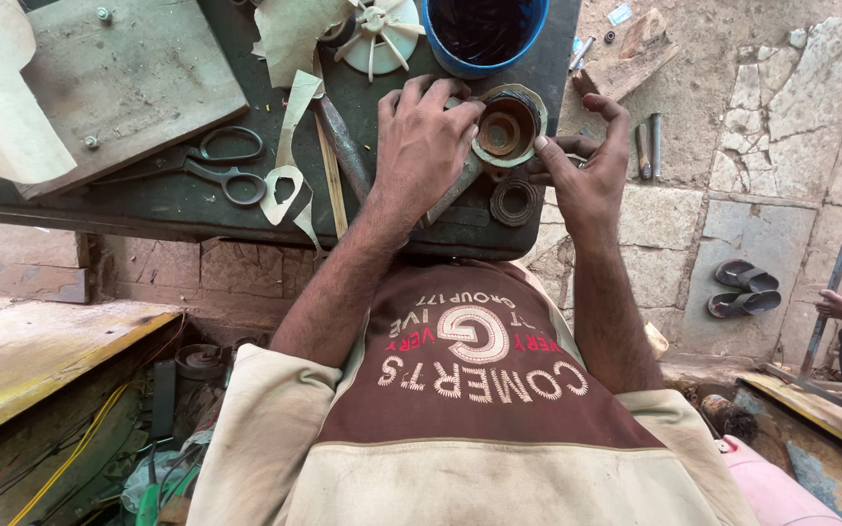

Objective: The person applies a dark viscous substance from a blue container onto the rim of a small metal part using their fingers. They repeatedly dip their fingers into the container and spread the substance around the edge of the part.

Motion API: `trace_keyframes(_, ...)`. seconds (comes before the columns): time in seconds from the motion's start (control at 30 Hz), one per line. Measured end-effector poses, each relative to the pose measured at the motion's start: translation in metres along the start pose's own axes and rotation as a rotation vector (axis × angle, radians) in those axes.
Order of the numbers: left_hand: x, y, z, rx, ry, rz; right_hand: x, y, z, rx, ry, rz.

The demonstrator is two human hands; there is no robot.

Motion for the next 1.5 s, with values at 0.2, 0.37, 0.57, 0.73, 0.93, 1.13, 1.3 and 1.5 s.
trace_keyframes(0.2, 0.000, -0.016, 0.010, -0.030, 0.007, -0.004, 0.003, 0.006, -0.012, 0.016, 0.013, 0.053)
trace_keyframes(0.37, 0.000, -0.029, 0.016, -0.017, 0.011, 0.056, 0.000, 0.005, -0.016, 0.024, 0.060, 0.062)
trace_keyframes(0.57, 0.005, -0.023, 0.016, -0.045, 0.049, 0.102, -0.001, 0.003, -0.010, 0.041, 0.066, 0.069)
trace_keyframes(0.73, 0.007, -0.019, 0.015, -0.072, 0.066, 0.127, -0.001, 0.001, -0.011, 0.078, 0.058, 0.071)
trace_keyframes(0.93, 0.009, -0.016, 0.014, -0.086, 0.070, 0.154, -0.001, 0.000, -0.011, 0.052, 0.061, 0.068)
trace_keyframes(1.13, 0.009, -0.016, 0.015, -0.114, 0.076, 0.150, -0.001, -0.001, -0.008, 0.073, 0.056, 0.067)
trace_keyframes(1.3, 0.009, -0.017, 0.016, -0.107, 0.082, 0.153, -0.001, -0.002, -0.006, 0.092, 0.046, 0.064)
trace_keyframes(1.5, 0.009, -0.016, 0.016, -0.104, 0.073, 0.144, -0.001, -0.002, -0.005, 0.088, 0.038, 0.053)
Point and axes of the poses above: each hand's wrist, its own x-axis away from the middle knuckle, its own y-axis out of the palm, z = x × y, the point moved 4 cm from there along -x, towards the middle knuckle, and after that the axes turned 3 degrees about -z, right-handed, at the moved point
